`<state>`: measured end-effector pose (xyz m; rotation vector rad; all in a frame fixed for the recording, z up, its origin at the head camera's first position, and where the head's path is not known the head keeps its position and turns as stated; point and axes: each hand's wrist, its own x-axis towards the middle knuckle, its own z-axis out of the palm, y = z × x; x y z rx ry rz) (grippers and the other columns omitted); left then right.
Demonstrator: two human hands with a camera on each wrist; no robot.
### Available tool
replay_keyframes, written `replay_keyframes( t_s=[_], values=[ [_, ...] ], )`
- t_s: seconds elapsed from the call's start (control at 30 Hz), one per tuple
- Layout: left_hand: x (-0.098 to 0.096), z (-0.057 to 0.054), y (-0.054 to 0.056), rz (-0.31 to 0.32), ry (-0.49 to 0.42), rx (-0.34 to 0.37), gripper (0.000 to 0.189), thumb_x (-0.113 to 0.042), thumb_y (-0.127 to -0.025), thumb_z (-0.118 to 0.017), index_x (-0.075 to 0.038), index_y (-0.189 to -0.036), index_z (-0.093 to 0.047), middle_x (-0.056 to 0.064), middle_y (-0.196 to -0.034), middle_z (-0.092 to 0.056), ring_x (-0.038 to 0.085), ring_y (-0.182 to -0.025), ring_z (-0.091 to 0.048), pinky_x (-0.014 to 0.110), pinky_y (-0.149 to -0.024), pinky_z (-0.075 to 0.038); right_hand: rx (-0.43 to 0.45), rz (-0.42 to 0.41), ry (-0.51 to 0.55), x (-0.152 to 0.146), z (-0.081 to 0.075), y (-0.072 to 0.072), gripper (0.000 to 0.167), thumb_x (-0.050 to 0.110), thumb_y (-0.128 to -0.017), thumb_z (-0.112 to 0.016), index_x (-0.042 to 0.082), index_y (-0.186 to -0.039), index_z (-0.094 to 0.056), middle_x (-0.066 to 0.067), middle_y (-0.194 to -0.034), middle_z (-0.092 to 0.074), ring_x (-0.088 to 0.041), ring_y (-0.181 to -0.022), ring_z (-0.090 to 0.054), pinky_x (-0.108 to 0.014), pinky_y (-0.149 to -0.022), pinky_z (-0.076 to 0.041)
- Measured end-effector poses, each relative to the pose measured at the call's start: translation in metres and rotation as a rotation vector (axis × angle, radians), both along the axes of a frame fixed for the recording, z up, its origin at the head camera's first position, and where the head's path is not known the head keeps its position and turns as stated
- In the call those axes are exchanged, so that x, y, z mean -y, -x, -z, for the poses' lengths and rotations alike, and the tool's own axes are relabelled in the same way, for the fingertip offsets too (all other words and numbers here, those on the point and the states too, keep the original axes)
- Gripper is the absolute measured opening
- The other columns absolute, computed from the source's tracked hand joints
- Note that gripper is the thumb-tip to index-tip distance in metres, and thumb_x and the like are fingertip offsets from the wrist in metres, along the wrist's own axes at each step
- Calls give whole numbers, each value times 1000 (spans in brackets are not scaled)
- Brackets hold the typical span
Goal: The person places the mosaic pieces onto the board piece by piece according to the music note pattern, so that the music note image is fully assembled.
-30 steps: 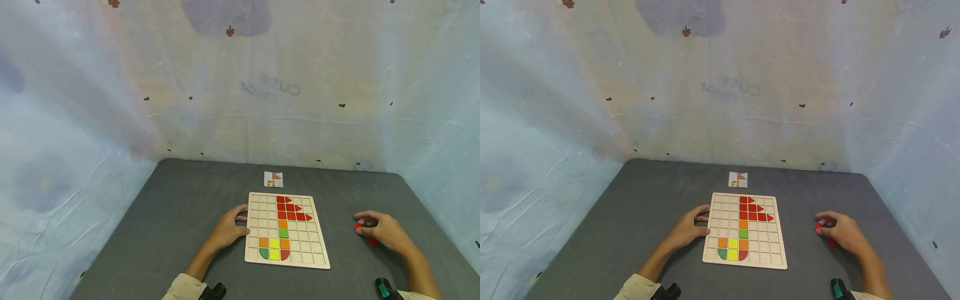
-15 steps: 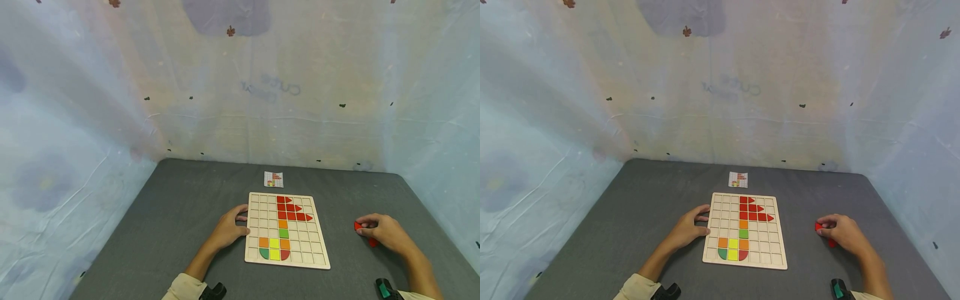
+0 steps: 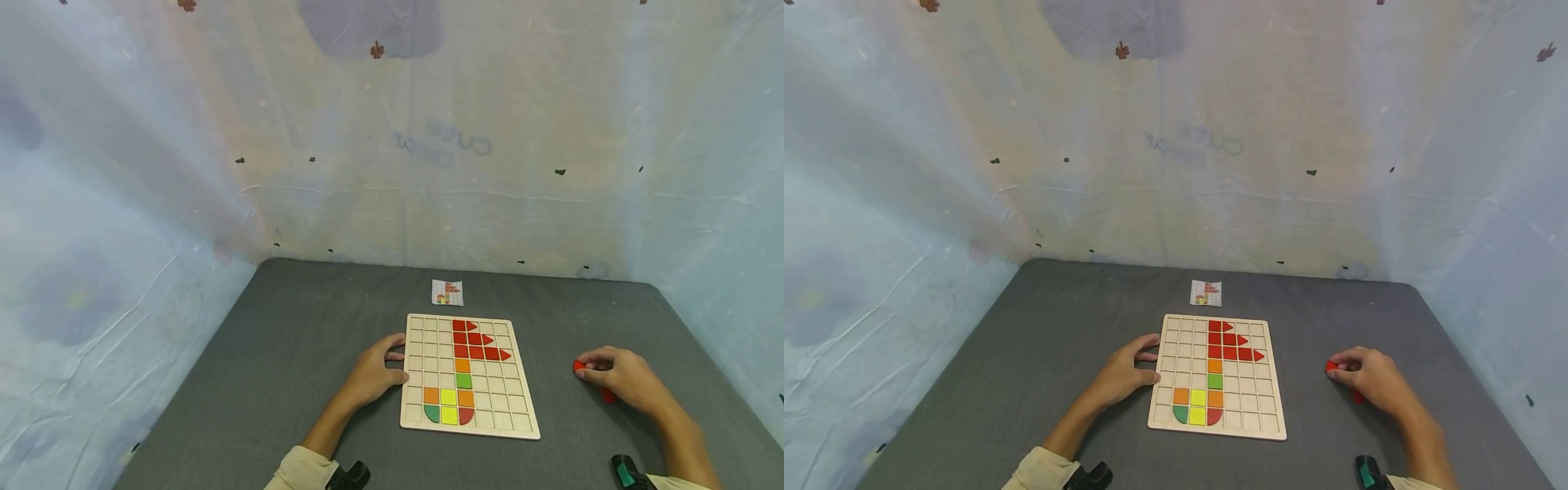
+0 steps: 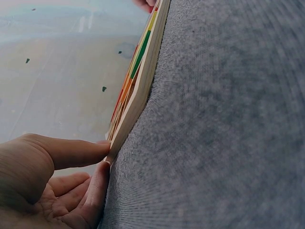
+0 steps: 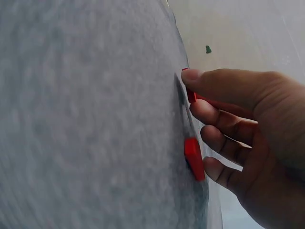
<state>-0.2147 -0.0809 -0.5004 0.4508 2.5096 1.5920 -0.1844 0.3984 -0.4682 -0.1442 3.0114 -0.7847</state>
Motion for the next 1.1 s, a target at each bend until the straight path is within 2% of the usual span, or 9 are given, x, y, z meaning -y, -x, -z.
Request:
replay_keyframes(
  t_s=[0.27,0.7,1.1],
  values=[
    [-1,-2,-1,5,-4,-8,75,-2,-87,-76,-4,-157,-49,13,-155,-56,32,-130,-64,46,-95,-55,-36,-23,10,19,-3,3,32,34,-94,-82,8,-112,-81,1,-100,-71,-2,-81,-58,-28,-68,-49],
    [0,-1,-1,6,2,-14,75,-2,-87,-78,-4,-156,-50,14,-155,-56,33,-129,-64,48,-96,-55,-99,-94,37,52,-1,10,26,32,-90,-86,13,-108,-81,4,-100,-71,-1,-84,-58,-28,-71,-50],
    [0,0,-1,5,5,-7,75,-4,-87,-77,-5,-157,-50,13,-155,-56,32,-129,-64,44,-96,-55,-92,-161,107,86,-5,13,24,29,-92,-85,15,-110,-81,7,-98,-69,-2,-84,-58,-27,-73,-50]
  ],
)
